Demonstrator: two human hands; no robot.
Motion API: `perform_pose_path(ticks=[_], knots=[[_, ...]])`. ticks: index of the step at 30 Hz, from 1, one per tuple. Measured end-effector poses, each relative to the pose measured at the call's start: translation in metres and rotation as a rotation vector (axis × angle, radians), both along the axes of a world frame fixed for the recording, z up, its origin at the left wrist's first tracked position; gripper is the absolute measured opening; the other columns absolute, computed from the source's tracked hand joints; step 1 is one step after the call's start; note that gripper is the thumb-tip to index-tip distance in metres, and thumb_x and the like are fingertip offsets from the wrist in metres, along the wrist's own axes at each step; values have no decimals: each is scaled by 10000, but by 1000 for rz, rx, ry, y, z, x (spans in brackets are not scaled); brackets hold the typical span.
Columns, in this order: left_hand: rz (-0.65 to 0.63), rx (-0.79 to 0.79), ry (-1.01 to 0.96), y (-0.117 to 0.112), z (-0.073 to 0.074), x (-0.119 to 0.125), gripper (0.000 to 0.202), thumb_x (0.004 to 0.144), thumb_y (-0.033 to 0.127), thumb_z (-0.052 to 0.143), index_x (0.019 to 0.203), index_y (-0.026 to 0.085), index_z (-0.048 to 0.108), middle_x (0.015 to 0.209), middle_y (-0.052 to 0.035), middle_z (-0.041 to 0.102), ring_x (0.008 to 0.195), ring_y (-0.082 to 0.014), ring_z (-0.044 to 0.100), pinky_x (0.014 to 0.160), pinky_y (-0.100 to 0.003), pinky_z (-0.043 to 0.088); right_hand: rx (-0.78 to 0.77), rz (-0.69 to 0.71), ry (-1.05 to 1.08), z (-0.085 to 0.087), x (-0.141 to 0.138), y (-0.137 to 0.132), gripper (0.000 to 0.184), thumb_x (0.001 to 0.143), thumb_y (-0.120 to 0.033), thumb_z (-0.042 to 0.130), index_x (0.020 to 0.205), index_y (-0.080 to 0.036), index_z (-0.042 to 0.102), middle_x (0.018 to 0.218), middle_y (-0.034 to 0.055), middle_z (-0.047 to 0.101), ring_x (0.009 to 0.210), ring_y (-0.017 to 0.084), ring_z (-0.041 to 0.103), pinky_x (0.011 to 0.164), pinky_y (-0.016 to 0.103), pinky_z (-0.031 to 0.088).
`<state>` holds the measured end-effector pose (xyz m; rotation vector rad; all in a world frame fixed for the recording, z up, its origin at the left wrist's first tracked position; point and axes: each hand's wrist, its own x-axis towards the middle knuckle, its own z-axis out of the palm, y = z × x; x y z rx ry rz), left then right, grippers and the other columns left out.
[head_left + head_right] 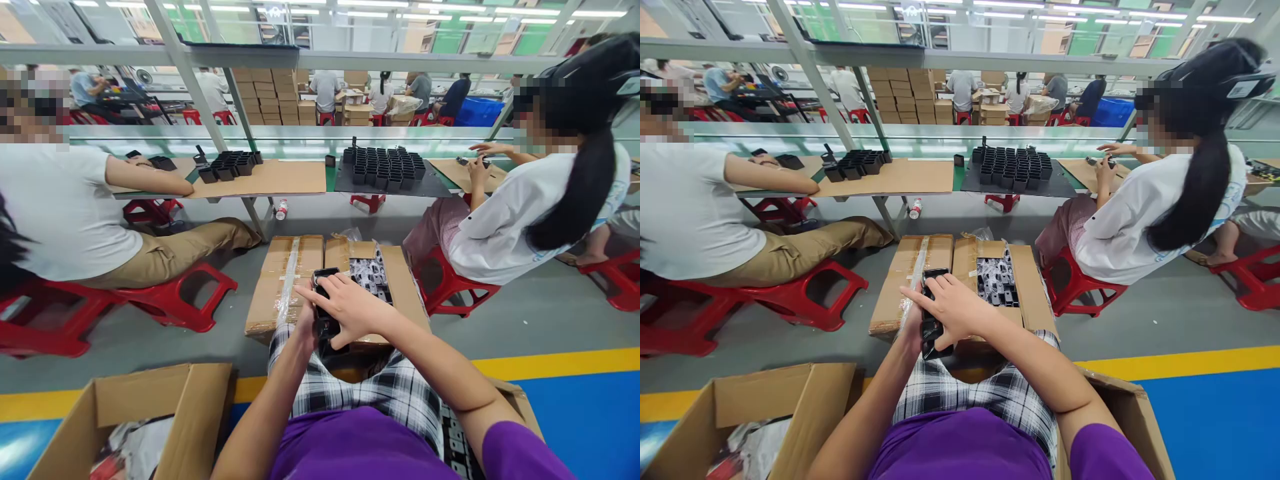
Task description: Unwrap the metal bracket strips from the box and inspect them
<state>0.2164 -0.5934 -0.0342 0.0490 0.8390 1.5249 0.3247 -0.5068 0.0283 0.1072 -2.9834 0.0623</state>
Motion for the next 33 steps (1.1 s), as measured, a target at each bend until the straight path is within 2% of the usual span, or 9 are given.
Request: perform_pose_path(ticks=[3, 6, 9, 12, 18, 22, 25, 28, 33], knots=[[71, -29, 3, 3, 1, 6, 537, 974, 542, 396, 1256, 158, 645, 786, -24, 719, 833, -243, 720, 803, -334, 561, 8, 10, -22, 3, 1, 3, 1187, 649, -557, 763, 1576, -119, 164, 1158, 169, 526, 1022, 320, 492, 944, 447, 383], [102, -36, -16, 4, 5, 11, 575, 970, 568, 383, 1320, 169, 606, 828, -42, 732, 873, -258, 718, 828, -352, 562, -21, 13, -10, 4, 6, 4, 1165, 654, -528, 763, 1574, -124, 174, 1200, 176, 511, 1092, 335, 478, 1026, 491, 340], [81, -31, -51, 5, 9, 15, 648, 949, 625, 378, 1357, 164, 579, 909, -71, 747, 930, -276, 713, 858, -371, 561, -58, -2, 8, 7, 14, 4, 1161, 650, -508, 769, 1577, -156, 166, 1270, 175, 486, 1185, 348, 449, 1116, 546, 250], [68, -45, -68, 8, 7, 16, 700, 916, 687, 383, 1383, 195, 555, 997, -79, 750, 973, -278, 707, 896, -393, 558, -97, -17, 8, 8, 19, 3, 1139, 660, -461, 772, 1579, -181, 160, 1340, 180, 460, 1277, 357, 409, 1163, 569, 192], [42, 38, -47, 11, 2, 13, 717, 889, 744, 361, 1389, 265, 550, 1114, -68, 738, 1083, -288, 681, 929, -409, 549, -124, -41, 40, 10, 27, 3, 1023, 689, -356, 793, 1553, -254, 256, 1551, 184, 291, 1459, 380, 239, 1198, 599, 164], [80, 66, -28, 13, 10, 9, 754, 884, 754, 349, 1364, 218, 573, 1095, -93, 740, 1045, -295, 695, 901, -397, 561, -147, -99, 148, 7, 34, 0, 793, 764, -274, 748, 1475, -233, 400, 1594, 173, 243, 1477, 356, 219, 1196, 577, 244], [131, 114, -15, 12, 18, 6, 741, 914, 725, 299, 1328, 190, 601, 1041, -101, 747, 947, -268, 718, 869, -381, 573, -220, -150, 264, 2, 39, -5, 579, 835, -253, 681, 1379, -210, 490, 1523, 169, 355, 1416, 318, 324, 1157, 538, 352], [177, 154, -16, 7, 29, 6, 707, 949, 679, 231, 1273, 202, 640, 940, -68, 754, 847, -225, 724, 850, -363, 576, -282, -168, 352, -1, 45, -10, 421, 850, -246, 663, 1258, -208, 565, 1449, 155, 442, 1339, 310, 404, 1107, 530, 419], [171, 125, -61, 2, 54, 14, 709, 952, 676, 214, 1179, 205, 693, 825, -53, 749, 823, -226, 727, 861, -385, 573, -386, -120, 456, 0, 54, -10, 294, 878, -228, 643, 1168, -209, 599, 1462, 149, 440, 1291, 273, 477, 1031, 468, 504]])
